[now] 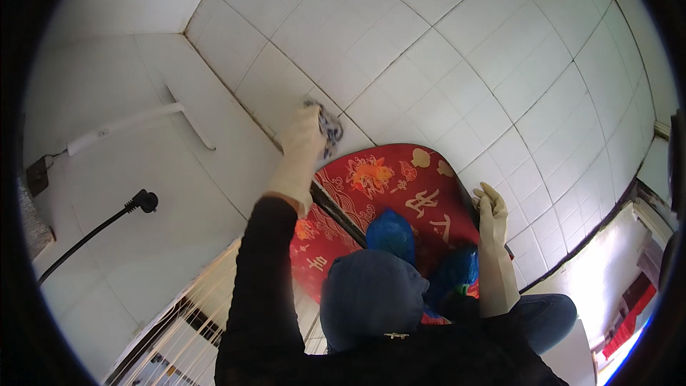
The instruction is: The person puts on gloves, picks up a cloth, wets and wrings it at the sink, then wipes the bathroom floor tiles while squatting. They rinse and wring the cloth again before continuing to wipe the floor.
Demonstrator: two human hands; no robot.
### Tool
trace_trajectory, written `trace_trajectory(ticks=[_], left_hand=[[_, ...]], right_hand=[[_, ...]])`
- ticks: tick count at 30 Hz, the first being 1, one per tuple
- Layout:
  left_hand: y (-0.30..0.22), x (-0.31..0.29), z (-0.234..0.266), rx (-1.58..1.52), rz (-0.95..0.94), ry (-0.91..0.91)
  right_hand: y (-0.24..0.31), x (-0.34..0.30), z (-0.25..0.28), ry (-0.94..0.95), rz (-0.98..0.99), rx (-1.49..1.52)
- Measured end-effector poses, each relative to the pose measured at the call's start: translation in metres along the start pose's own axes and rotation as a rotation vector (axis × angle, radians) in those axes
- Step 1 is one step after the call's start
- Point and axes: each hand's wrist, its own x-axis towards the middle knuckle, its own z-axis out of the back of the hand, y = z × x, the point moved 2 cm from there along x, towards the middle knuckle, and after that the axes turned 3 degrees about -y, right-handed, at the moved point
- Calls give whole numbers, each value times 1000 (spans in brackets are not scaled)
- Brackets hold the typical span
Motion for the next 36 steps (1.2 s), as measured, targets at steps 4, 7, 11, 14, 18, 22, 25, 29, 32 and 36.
trace_trajectory(ticks=[4, 7, 11, 14, 18, 22, 25, 29, 32, 36], left_hand=[[10, -35, -14, 107, -81, 111], [25, -38, -24, 229, -263, 142], [41, -46, -49, 424, -526, 382], [53, -49, -60, 525, -674, 620], [60, -55, -15, 387, -622, 724], [41, -78, 77, -321, -247, 810], [29, -120, 145, -986, 24, 854], [-3, -209, 241, -1542, 92, 805], [-23, -274, 312, -1771, 46, 782], [-25, -356, 380, -1925, 19, 734]], right_hand=[[-1, 1, 0, 0, -1, 8], [9, 0, -4, -9, -12, 6], [13, 4, -2, -21, 9, 71], [21, 1, -4, -20, 32, 67], [33, -13, -13, -42, -19, 221], [64, -69, 3, -19, -89, 337], [103, -131, 36, -20, -76, 294], [174, -212, 111, -53, -68, 243], [222, -264, 173, -115, -31, 199], [253, -321, 241, -159, -21, 190]])
